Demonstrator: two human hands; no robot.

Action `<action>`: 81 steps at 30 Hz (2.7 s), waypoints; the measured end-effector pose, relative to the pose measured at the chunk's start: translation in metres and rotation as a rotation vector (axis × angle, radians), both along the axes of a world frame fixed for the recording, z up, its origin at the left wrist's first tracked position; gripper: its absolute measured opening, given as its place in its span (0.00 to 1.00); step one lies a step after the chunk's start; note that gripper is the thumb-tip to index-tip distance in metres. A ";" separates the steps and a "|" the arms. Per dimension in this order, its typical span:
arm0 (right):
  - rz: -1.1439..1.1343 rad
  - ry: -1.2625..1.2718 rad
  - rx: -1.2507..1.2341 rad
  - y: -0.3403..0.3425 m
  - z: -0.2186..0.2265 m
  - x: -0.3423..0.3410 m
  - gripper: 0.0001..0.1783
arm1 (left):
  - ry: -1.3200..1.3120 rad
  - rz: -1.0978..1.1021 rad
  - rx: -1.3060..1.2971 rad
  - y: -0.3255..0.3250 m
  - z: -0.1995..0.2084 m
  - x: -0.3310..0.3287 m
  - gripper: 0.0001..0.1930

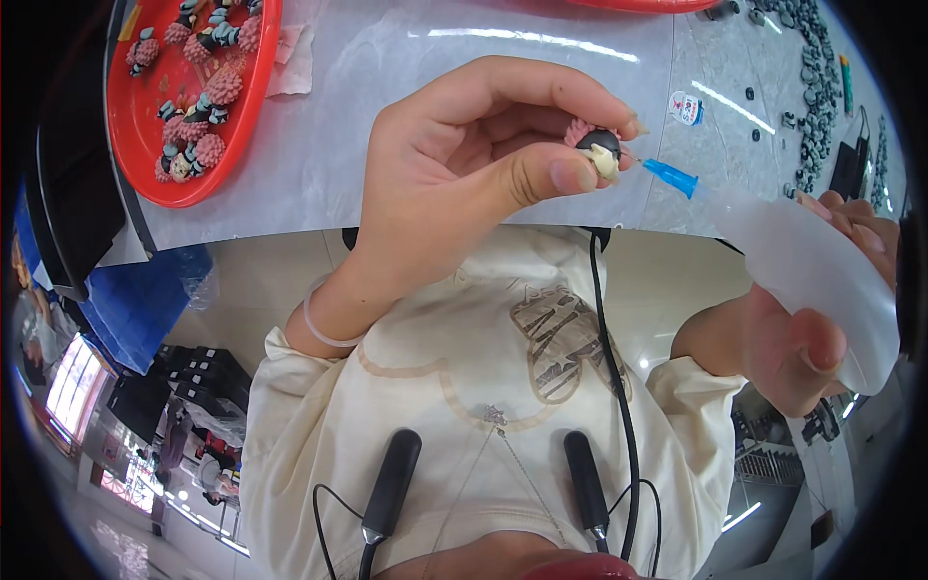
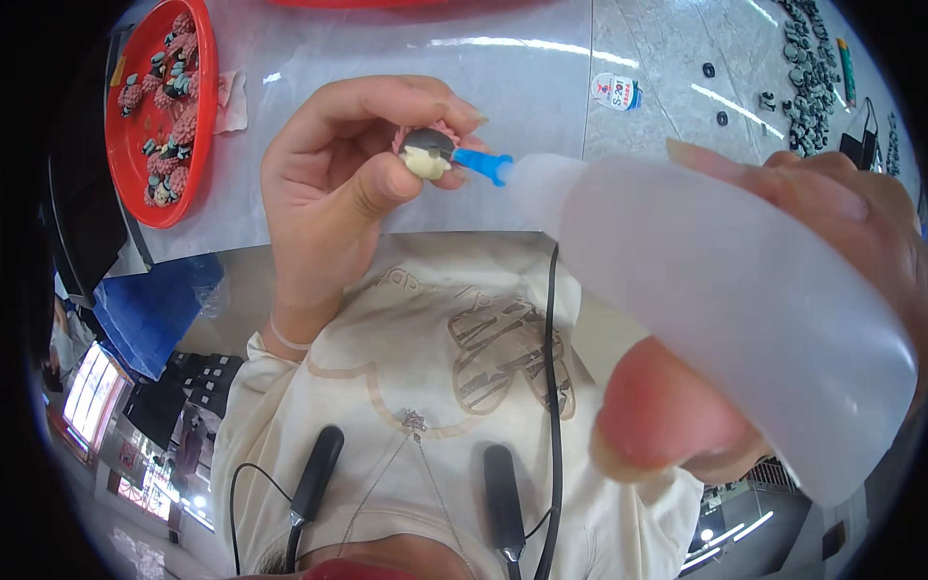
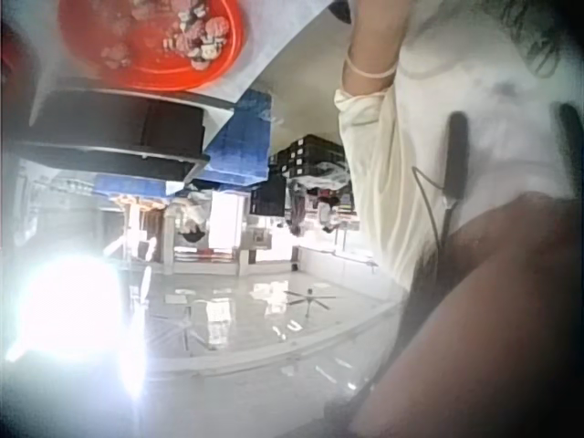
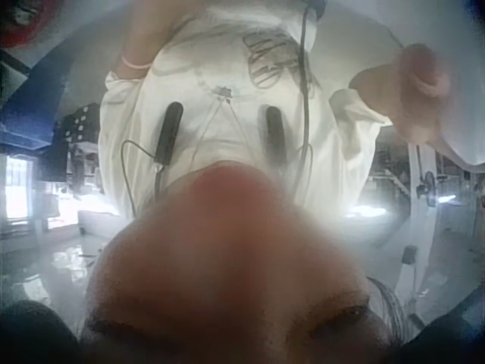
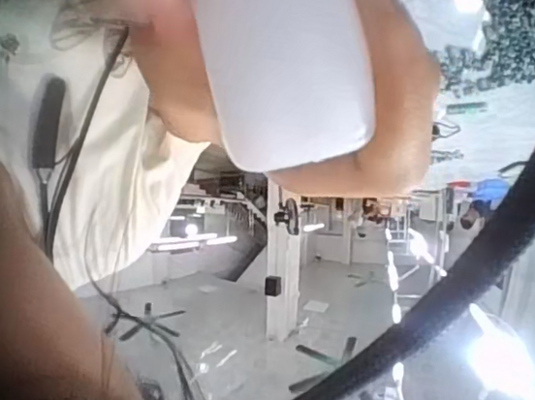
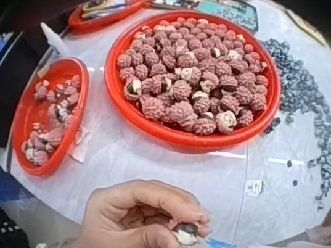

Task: The person assembles toy figurines by picking up figurine heads from a tray, applying glue with a squeeze bottle, attaching body pieces by hand, and placing the completed figurines onto another tray.

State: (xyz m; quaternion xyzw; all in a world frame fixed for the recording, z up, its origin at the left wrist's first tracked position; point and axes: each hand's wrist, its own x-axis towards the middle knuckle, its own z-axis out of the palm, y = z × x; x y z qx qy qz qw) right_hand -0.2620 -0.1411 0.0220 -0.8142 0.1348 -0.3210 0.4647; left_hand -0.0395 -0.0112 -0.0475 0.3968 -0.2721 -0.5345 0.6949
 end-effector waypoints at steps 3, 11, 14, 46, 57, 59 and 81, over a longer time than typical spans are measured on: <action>-0.082 -0.281 0.138 0.002 -0.010 0.005 0.32 | 0.015 0.008 -0.001 0.000 0.001 0.000 0.20; -0.487 -0.023 0.331 -0.007 -0.024 0.024 0.22 | 0.066 -0.028 0.033 -0.005 0.006 0.000 0.19; -0.595 -0.019 0.151 -0.015 -0.032 0.042 0.20 | 0.138 -0.103 -0.068 -0.010 0.008 -0.002 0.14; -0.188 -0.207 0.763 -0.024 -0.017 -0.006 0.15 | 0.009 -0.087 0.088 -0.001 0.012 -0.001 0.15; -0.170 -0.162 0.443 0.030 -0.030 0.054 0.15 | 0.024 -0.064 -0.008 -0.006 0.005 -0.007 0.19; -0.155 -0.168 0.359 0.034 -0.033 0.063 0.15 | 0.021 -0.065 -0.007 -0.006 0.004 -0.006 0.20; -0.185 -0.142 -0.259 0.036 -0.036 0.082 0.09 | 0.061 -0.063 0.026 -0.008 0.002 -0.004 0.21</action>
